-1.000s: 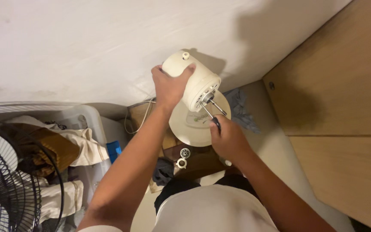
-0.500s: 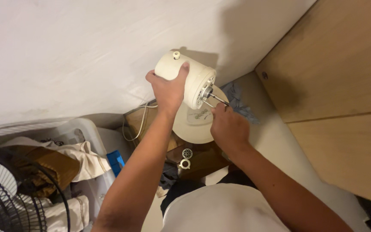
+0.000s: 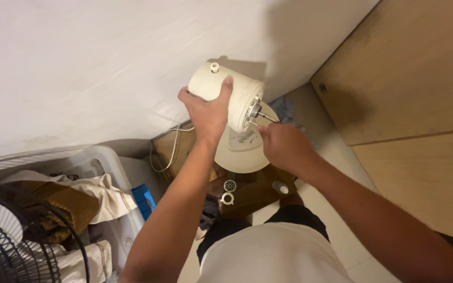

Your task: The person uses a screwdriver to loosen and remove a screw from the rear of a white standing electric fan. They then detach the fan head from the stand and set it aside.

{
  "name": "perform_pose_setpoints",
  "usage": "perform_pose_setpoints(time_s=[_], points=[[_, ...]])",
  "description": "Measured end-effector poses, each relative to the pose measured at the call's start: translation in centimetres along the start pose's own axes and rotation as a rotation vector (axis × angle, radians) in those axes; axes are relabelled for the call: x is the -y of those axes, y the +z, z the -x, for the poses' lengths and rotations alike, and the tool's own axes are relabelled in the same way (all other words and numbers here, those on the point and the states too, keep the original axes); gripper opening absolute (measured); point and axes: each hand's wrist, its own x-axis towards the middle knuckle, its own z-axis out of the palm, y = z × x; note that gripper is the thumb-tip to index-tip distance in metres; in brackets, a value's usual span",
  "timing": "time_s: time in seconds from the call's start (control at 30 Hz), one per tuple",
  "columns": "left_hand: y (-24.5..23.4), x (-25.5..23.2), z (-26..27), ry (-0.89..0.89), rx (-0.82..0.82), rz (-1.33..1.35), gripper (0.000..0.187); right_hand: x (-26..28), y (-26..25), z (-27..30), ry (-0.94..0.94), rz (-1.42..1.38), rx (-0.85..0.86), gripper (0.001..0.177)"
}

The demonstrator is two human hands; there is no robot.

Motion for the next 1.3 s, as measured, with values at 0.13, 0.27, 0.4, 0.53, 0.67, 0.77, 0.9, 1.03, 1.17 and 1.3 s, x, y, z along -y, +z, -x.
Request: perform_pose_setpoints(time_s=[0.13, 0.27, 0.4, 0.53, 0.67, 0.77, 0.9, 1.03, 1.17, 1.3], points=[[0.3, 0.0, 0.4, -0.016, -0.009, -0.032, 0.092, -1.7, 0.1, -1.3, -0.055, -0.117, 0.082, 0.056], [0.7, 0.2, 0.6, 0.012, -0.004, 0.026, 0.092, -3.1, 0.4, -3.2, 0.100, -0.341, 0.243, 0.055], [0.4, -0.1, 0.2, 0.037, -0.048, -0.133, 0.094, -4.5, -0.1, -3.4, 0.101, -0.414, 0.250, 0.047], [0.3, -0.9, -0.8, -0.017, 0.046, -0.162, 0.086, -5.5, -0.3, -0.9, -0.143, -0.369, 0.053, 0.032], [-1.2, -2.1, -2.6, -0.067, 0.199, -0.205, 0.080, -5.0, 0.2, 1.0, -0.222, -0.318, -0.108, 0.022], [-1.4, -3.2, -4.6, 0.010, 0.351, -0.193, 0.083, -4.4, 0.8, 1.6, -0.332, -0.049, -0.315, 0.020], [-0.9, -3.8, -4.2, 0.005, 0.382, -0.262, 0.077, -3.9, 1.3, 1.6, -0.325, 0.200, -0.459, 0.018], [-0.4, -3.9, -2.2, 0.035, 0.255, -0.321, 0.074, -4.2, 1.1, 1.1, -0.331, 0.259, -0.402, 0.031], [-0.1, -4.2, -1.2, 0.103, 0.201, -0.313, 0.074, -4.7, 0.1, 0.3, -0.237, 0.241, -0.181, 0.036], [0.3, -4.3, -0.2, 0.139, 0.171, -0.387, 0.069, -5.4, -0.7, -0.3, -0.123, 0.105, -0.029, 0.039]])
